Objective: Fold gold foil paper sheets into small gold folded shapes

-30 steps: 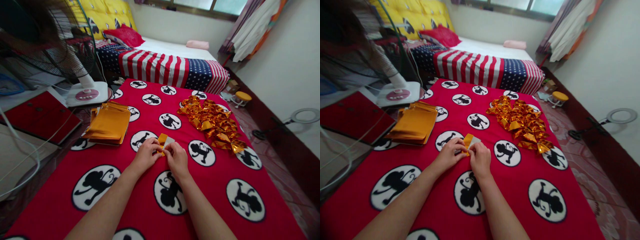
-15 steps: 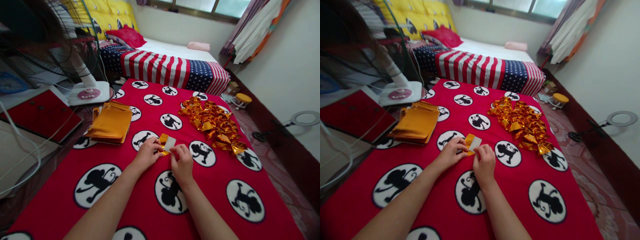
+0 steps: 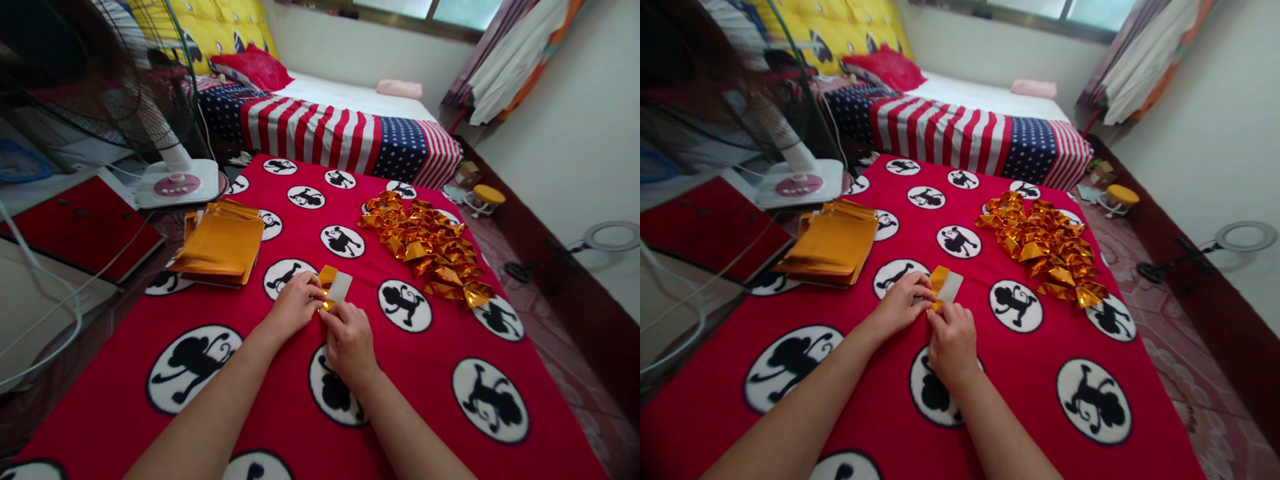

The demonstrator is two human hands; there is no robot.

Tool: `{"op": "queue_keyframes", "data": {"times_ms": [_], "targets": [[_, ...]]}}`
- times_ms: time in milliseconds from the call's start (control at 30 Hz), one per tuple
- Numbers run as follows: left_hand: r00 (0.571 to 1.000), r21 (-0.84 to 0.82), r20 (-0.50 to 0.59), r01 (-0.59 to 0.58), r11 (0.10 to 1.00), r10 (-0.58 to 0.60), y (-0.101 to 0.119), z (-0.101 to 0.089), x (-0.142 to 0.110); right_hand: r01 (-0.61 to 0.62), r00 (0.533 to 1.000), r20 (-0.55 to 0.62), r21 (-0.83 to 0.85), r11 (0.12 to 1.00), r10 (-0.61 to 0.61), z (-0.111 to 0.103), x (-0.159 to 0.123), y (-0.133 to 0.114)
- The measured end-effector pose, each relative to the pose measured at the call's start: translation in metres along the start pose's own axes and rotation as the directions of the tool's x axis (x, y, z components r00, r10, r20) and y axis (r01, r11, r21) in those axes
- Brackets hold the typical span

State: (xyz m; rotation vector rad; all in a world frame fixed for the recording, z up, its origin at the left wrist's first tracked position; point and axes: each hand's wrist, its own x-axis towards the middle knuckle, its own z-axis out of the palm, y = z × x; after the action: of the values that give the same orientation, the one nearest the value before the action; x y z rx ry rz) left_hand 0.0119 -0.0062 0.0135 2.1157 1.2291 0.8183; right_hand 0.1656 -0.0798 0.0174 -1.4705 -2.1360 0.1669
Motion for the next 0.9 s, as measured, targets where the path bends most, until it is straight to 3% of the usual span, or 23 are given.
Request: {"op": "queue_keyframes", "data": {"times_ms": [200,367,500,667,800,900], "targets": [[1.000,0.022,-0.002,0.004,1.000,-0.004,0.001,-0.001,0.000,-0.174,0.983,-0.076,-0.060,0.983,0.169,-0.006,0.000,0.013],[1.000,0.011,0.001,0.010,1.000,-0.010,0.002,-0.001,0.000,-0.117,0.993,-0.026,-0.074,0.990,0.116,-0.004,-0.002,0.014],[1.000,0.019,-0.001,0.010,1.000,-0.010,0.002,-0.002,0.000,-0.194,0.978,-0.091,-0.096,0.976,0.185,-0.006,-0.001,0.017],[1.000,0.015,-0.001,0.016,1.000,-0.016,0.002,-0.001,-0.001,-0.111,0.993,-0.049,-0.069,0.991,0.108,-0.006,-0.001,0.019],[1.000,0.013,-0.010,0.012,1.000,-0.012,0.002,-0.001,0.000,-0.152,0.986,-0.076,-0.078,0.985,0.146,-0.005,-0.001,0.017],[1.000,0.012,-0.006,0.002,1.000,-0.001,0.001,0.000,0.000,-0.059,0.998,-0.019,-0.054,0.997,0.058,-0.005,0.000,0.014]]}}
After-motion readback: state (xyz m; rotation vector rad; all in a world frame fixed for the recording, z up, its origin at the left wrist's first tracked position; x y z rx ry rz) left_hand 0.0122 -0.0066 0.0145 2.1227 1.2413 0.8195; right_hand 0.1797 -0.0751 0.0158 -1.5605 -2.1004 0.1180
